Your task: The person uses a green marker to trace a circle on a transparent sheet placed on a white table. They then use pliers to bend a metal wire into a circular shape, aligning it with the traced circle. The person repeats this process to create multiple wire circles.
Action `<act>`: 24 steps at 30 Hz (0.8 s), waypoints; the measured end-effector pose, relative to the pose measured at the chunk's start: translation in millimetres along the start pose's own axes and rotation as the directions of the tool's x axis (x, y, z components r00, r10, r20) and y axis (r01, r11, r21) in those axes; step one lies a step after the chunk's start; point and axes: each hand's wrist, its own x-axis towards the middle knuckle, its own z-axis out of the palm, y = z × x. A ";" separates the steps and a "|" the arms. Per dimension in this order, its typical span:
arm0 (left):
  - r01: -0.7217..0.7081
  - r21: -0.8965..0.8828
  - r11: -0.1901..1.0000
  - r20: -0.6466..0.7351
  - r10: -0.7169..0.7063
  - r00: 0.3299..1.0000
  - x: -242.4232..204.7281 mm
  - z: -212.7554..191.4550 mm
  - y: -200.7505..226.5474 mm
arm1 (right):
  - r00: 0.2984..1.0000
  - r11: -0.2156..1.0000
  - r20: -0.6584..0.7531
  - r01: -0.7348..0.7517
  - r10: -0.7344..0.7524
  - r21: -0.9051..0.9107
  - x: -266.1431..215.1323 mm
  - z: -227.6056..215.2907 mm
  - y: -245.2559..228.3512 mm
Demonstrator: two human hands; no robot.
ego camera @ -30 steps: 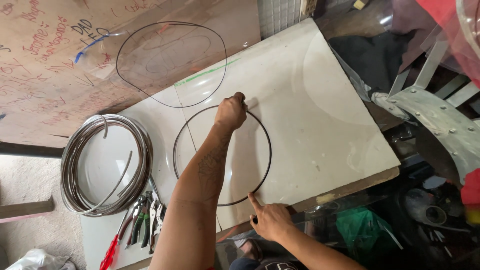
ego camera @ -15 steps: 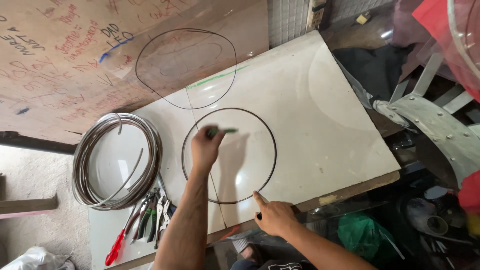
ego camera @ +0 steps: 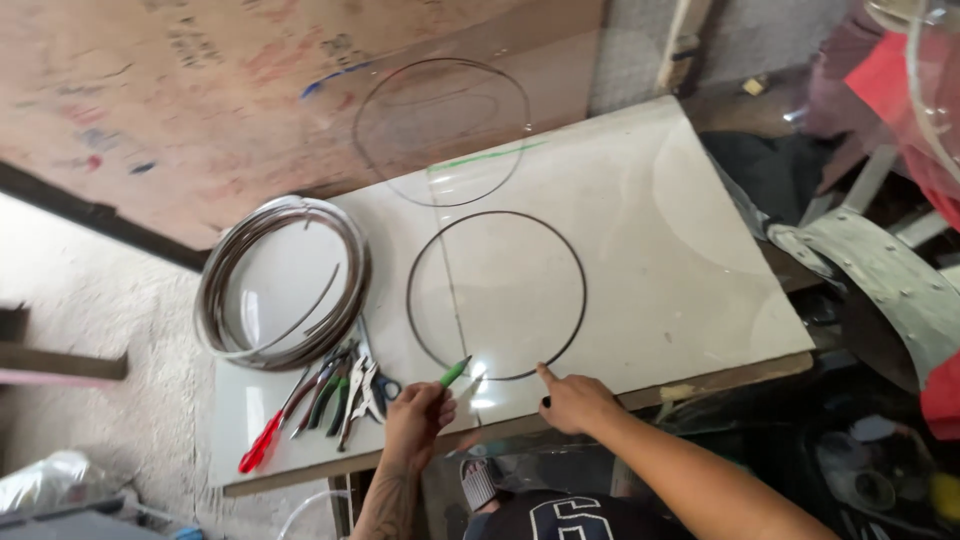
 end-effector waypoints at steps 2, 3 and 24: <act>0.021 0.035 0.999 -0.015 -0.021 1.000 -11.0 -3.2 -3.2 | 1.000 0.999 0.005 -0.012 0.013 -0.034 -0.7 2.2 -2.5; 0.049 0.091 0.995 -0.015 -0.048 0.999 -13.1 -2.9 -2.7 | 0.999 0.998 -0.001 -0.036 0.036 -0.044 1.0 0.8 -3.7; -0.693 0.546 -0.470 0.837 0.295 0.460 -8.1 9.1 -78.1 | 0.989 0.996 -0.146 0.045 -0.034 0.073 -27.6 -4.6 -16.7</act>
